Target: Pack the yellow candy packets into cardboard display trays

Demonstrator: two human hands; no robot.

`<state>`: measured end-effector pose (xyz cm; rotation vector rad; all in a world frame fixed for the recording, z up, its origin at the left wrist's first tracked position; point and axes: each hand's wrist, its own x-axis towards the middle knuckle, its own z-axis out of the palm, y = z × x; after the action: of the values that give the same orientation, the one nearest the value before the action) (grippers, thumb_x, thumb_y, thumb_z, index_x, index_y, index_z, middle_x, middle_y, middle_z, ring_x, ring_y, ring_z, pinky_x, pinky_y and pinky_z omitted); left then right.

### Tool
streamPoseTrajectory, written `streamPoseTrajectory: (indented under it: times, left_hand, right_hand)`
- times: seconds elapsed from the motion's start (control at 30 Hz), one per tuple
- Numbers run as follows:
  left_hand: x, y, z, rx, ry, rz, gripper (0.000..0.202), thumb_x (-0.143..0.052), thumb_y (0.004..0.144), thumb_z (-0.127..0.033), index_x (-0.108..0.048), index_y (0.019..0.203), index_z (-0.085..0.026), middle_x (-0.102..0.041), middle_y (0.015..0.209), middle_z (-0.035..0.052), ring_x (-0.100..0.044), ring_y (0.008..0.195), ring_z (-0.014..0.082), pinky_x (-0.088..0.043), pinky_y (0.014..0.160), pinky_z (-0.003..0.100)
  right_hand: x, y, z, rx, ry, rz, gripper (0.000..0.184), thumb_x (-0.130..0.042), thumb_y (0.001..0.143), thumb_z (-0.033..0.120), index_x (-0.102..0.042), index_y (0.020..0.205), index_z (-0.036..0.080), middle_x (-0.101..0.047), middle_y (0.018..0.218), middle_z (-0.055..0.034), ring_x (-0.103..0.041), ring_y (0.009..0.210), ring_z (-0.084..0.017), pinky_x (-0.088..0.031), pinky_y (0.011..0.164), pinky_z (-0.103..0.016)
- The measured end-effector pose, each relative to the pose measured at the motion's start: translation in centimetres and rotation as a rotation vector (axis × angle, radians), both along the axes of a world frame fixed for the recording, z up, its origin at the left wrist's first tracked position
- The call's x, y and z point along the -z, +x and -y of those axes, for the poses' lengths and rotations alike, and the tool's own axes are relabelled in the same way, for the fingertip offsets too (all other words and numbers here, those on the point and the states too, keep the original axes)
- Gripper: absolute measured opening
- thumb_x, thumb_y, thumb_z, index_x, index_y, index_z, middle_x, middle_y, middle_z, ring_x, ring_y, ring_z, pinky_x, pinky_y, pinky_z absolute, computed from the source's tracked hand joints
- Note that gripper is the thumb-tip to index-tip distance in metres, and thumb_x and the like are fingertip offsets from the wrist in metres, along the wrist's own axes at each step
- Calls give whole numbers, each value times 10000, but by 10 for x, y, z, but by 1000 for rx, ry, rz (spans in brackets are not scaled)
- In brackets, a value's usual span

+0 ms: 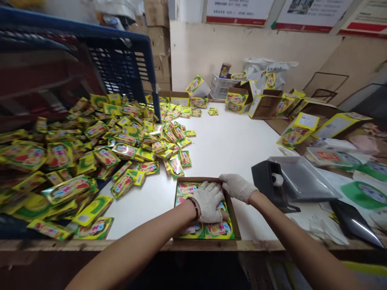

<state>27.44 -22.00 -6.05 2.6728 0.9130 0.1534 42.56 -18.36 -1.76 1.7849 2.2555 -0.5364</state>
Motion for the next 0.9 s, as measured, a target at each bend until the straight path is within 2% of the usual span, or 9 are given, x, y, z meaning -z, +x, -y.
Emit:
streamPoseTrajectory:
  times: [0.1,0.2,0.27,0.33,0.4,0.5,0.63,0.73,0.9]
  left_hand:
    - [-15,-32,1,-101,-66,302,306,-440,941,-401,-638,1068,-206,-679,1088,50,-621,1019,193,-489,925,329]
    - [-13,-106,5,-422,183,558,279,-431,942,-347,-594,1121,-209,-649,1135,72,-592,1086,196,-466,978,327]
    - [-5,-167,9,-706,328,456,277,-442,921,-314,-575,1137,-201,-613,1164,98,-556,1139,237,-432,1024,387]
    - [4,-219,13,-989,339,201,293,-495,876,-299,-568,1131,-174,-587,1127,129,-546,1110,286,-447,975,428]
    - [12,-250,18,-1072,279,-23,279,-537,831,-255,-581,1094,-174,-572,1128,132,-534,1097,298,-442,957,429]
    - [24,-252,33,-1000,198,-126,237,-501,844,-207,-607,1056,-205,-574,1122,105,-537,1064,270,-444,936,399]
    - [40,-222,55,-989,144,15,341,-567,809,-210,-594,1149,-208,-551,1198,112,-533,1144,275,-450,972,394]
    - [49,-215,67,-1118,46,174,487,-593,763,-174,-515,1243,-203,-572,1205,110,-546,1174,270,-446,1007,411]
    - [42,-228,85,-1252,-64,532,570,-686,701,-314,-492,1219,-178,-591,1183,111,-572,1123,280,-452,1009,458]
  right_hand:
    - [0,2,6,-33,6,-13,344,-405,845,74,-682,1045,114,-724,1016,-129,-661,930,-201,-438,760,-253]
    - [3,2,9,1,170,-89,356,-420,850,93,-661,1111,116,-681,1141,-147,-630,1047,-227,-448,870,-291]
    - [2,-9,6,19,361,-207,357,-430,873,127,-639,1161,112,-641,1218,-161,-590,1128,-239,-426,964,-322]
    - [-2,-34,-1,-3,452,-329,343,-425,902,163,-632,1174,131,-641,1216,-142,-587,1125,-218,-417,995,-313]
    - [-8,-71,-11,-54,402,-361,307,-420,921,196,-659,1111,164,-670,1142,-107,-616,1043,-187,-440,946,-279]
    - [-11,-135,-29,-150,295,-199,320,-438,945,335,-703,1007,166,-682,1099,-120,-617,1048,-204,-442,910,-283]
    - [1,-195,-53,-115,200,-82,460,-555,871,465,-701,1082,83,-671,1135,-229,-629,1078,-302,-466,870,-361]
    - [9,-206,-63,-77,123,-40,391,-548,879,338,-682,1133,73,-678,1136,-243,-659,1032,-284,-477,804,-336]
    - [1,-178,-51,-156,95,-73,260,-494,890,245,-695,1003,123,-702,1053,-170,-653,960,-240,-441,746,-291]
